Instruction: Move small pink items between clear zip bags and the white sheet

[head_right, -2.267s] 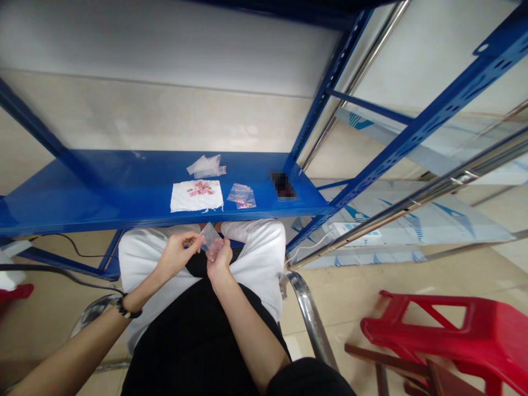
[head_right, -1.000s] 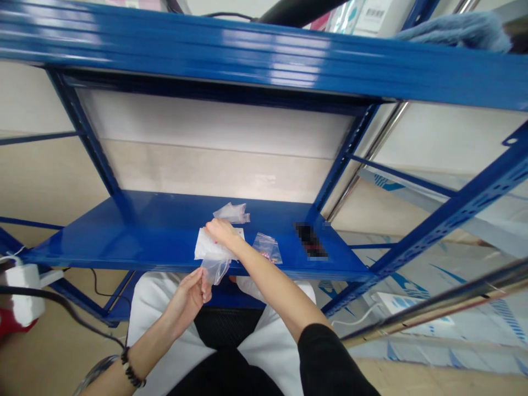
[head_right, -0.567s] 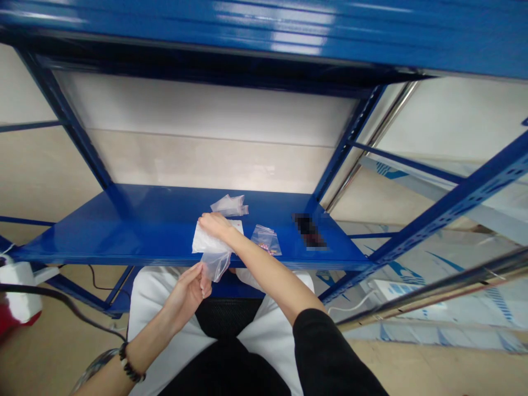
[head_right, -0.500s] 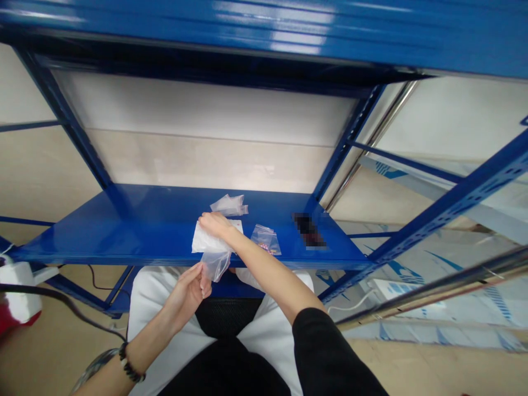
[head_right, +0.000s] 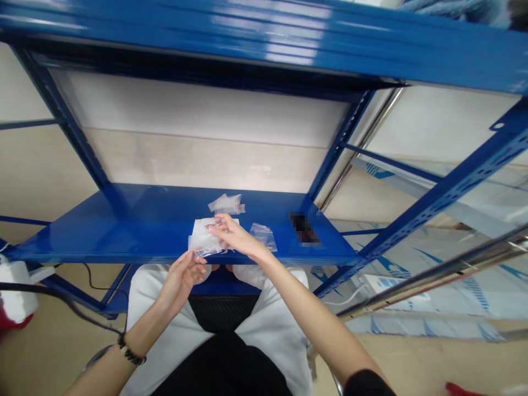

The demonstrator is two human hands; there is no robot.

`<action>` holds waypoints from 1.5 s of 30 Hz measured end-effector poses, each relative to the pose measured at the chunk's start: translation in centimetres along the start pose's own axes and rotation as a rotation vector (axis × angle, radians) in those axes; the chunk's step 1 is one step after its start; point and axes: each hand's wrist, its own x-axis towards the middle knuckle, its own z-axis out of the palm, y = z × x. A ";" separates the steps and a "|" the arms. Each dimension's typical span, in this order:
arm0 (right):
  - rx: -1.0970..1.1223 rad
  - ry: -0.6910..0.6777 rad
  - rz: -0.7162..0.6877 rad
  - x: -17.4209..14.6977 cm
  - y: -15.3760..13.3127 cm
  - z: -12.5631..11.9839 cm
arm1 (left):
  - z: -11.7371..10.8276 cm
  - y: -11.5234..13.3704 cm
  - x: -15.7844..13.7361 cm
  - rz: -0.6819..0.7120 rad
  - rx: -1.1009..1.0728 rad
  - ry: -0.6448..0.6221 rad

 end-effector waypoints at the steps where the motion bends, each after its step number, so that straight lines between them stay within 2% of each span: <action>1: 0.040 -0.012 0.026 -1.3 0.1 0.0 | 0.1 0.0 -0.2 0.009 0.059 -0.001; 3: 0.078 -0.005 0.066 -2.7 0.6 -0.3 | 0.1 -0.3 -0.5 0.034 0.205 -0.001; 5: 0.079 0.083 0.074 -2.2 1.0 -1.3 | 0.1 -0.8 -0.7 0.045 0.343 -0.002; 8: 0.064 0.275 0.043 1.3 1.1 -3.4 | 0.1 -1.9 -0.7 0.016 0.444 -0.050; 10: 0.043 0.341 0.048 4.6 0.9 -4.5 | 0.1 -2.6 -0.5 -0.012 0.476 -0.115; 15: -0.035 0.429 0.150 11.7 1.2 -5.0 | -0.1 -4.0 -0.1 -0.087 0.488 -0.262; 19: -0.012 0.444 0.174 13.7 1.9 -5.0 | -0.5 -4.3 0.2 -0.161 0.499 -0.233; 23: -0.093 0.457 0.105 11.0 2.6 -6.8 | -0.4 -3.6 0.1 -0.201 0.523 -0.190; 25: -0.289 0.398 0.017 8.0 3.1 -8.3 | -0.1 -3.1 -0.1 -0.211 0.525 -0.204; 27: -0.544 0.280 -0.035 4.4 3.8 -9.8 | 0.2 -2.8 -0.6 -0.212 0.525 -0.225; 30: -0.840 0.187 0.001 -0.7 5.0 -11.5 | 0.6 -2.9 -1.3 -0.215 0.526 -0.267; 33: -0.968 0.179 0.061 -4.0 6.0 -12.5 | 0.7 -3.3 -1.7 -0.237 0.530 -0.308; 36: -0.997 0.181 0.081 -4.8 6.7 -12.7 | 0.6 -3.5 -1.8 -0.258 0.541 -0.302; 40: -0.962 0.210 0.086 -4.4 7.2 -12.1 | 0.6 -3.6 -1.7 -0.274 0.560 -0.265; 45: -1.049 0.229 -0.016 -4.4 7.2 -10.5 | 0.6 -3.6 -1.5 -0.279 0.571 -0.281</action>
